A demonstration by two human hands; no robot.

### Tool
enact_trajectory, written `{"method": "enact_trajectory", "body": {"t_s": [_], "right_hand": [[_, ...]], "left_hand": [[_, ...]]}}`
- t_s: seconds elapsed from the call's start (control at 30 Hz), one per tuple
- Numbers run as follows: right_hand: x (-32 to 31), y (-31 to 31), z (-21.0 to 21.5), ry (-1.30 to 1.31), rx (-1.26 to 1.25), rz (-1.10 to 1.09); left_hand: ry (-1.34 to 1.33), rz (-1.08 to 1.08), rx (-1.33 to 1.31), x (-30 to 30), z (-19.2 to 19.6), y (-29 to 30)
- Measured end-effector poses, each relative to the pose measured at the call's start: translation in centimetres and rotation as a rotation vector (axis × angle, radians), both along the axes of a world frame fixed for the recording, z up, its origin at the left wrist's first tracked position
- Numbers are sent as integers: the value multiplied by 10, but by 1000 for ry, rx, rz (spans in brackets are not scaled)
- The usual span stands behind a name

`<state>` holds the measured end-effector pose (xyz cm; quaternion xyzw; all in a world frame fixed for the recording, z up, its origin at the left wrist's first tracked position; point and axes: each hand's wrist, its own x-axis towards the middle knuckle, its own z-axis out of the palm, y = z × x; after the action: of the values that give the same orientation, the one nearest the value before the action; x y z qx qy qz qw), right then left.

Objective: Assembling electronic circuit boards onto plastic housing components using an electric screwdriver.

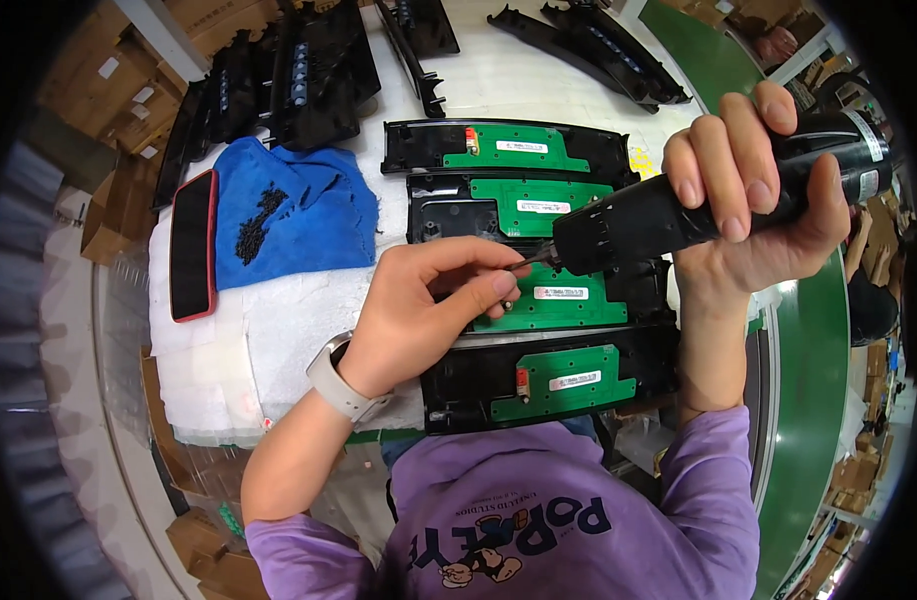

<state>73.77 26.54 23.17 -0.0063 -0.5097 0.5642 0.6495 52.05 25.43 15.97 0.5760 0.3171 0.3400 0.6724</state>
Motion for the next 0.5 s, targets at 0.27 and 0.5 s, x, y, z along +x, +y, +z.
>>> {"method": "enact_trajectory", "body": {"t_s": [0.27, 0.5], "right_hand": [[0, -3, 2, -36, 17, 1], [0, -1, 0, -146, 64, 34]], "left_hand": [[186, 89, 198, 0, 0, -2], [335, 170, 399, 4, -3, -3]]}}
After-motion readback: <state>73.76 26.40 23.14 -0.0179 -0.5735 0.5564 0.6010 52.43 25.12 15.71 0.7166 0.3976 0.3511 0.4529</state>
